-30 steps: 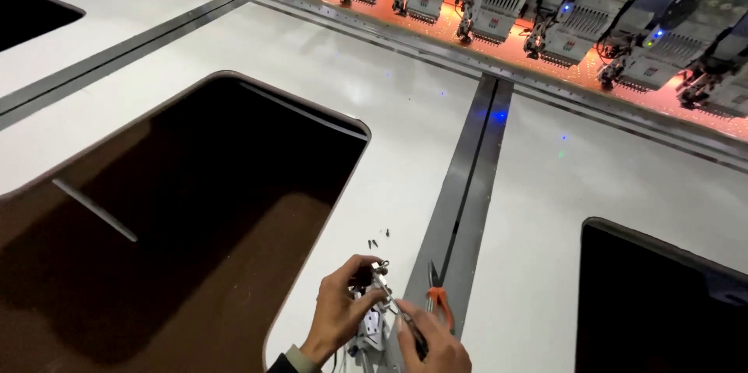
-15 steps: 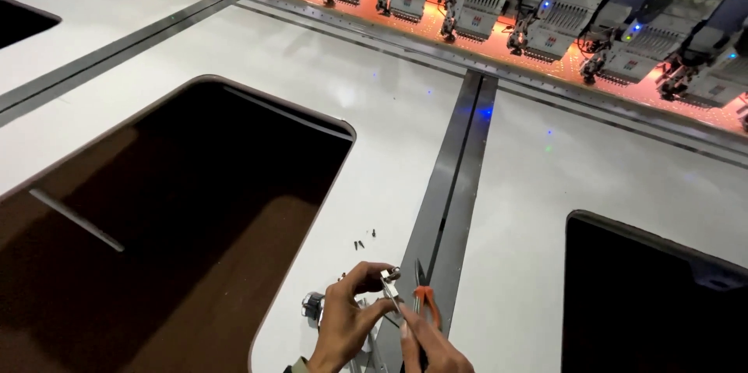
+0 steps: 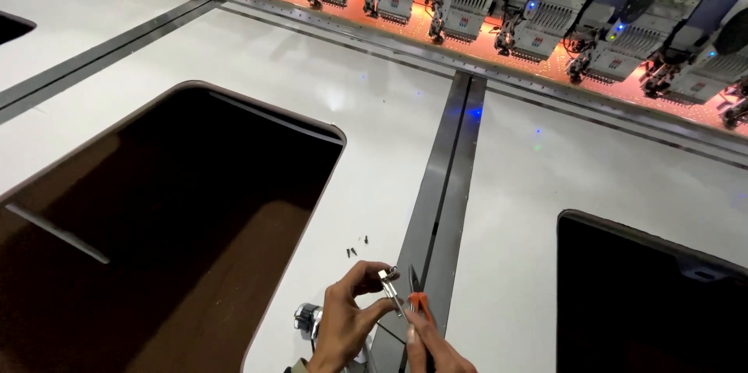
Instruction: Reinstalling and adjusting components on an industrial multi-head embroidery machine, including handling screws and threading.
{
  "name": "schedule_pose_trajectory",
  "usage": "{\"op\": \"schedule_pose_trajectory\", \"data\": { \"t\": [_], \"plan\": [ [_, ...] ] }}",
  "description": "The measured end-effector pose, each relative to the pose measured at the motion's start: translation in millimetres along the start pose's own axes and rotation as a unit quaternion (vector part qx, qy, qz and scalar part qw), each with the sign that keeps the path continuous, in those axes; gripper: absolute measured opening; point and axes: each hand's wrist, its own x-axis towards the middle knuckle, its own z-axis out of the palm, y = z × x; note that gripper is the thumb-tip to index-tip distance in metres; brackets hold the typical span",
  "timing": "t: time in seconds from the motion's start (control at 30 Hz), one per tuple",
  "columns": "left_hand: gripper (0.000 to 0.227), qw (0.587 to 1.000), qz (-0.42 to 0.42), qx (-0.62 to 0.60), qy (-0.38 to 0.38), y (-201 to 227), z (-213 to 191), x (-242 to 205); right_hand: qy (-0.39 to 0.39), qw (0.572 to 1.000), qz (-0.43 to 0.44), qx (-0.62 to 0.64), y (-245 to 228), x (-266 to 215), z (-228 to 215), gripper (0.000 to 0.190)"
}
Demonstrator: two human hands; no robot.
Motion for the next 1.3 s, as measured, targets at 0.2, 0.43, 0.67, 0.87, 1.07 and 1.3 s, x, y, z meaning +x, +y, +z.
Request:
{"op": "schedule_pose_trajectory", "data": {
  "t": [0.2, 0.43, 0.67, 0.87, 1.07, 1.3],
  "plan": [
    [0.038, 0.998, 0.065, 0.021, -0.005, -5.7, -1.9, 1.7, -0.096, 0.989, 0.115, -0.007, -10.0, 6.6, -11.8, 0.030],
    [0.037, 0.968, 0.209, 0.138, 0.016, -22.9, -4.1, 4.0, -0.237, 0.804, 0.300, 0.456, 16.1, 29.0, -10.1, 0.047],
    [0.041, 0.939, 0.280, 0.202, 0.002, -50.2, 3.2, 3.6, -0.151, 0.918, 0.272, 0.247, -19.6, 17.1, -23.2, 0.028],
    [0.045, 0.930, 0.301, 0.210, 0.011, -51.5, 3.2, 3.5, 0.039, 0.979, -0.163, -0.112, 12.3, 9.7, -11.4, 0.036],
    [0.048, 0.972, 0.185, 0.137, -0.034, -20.3, -10.3, 4.9, -0.118, 0.992, 0.046, -0.021, 2.3, 34.5, -30.8, 0.029],
    [0.035, 0.993, 0.055, 0.053, -0.088, -3.7, -16.3, 1.0, -0.183, 0.978, 0.098, 0.025, -3.8, 41.7, -44.9, 0.031]
  ]
}}
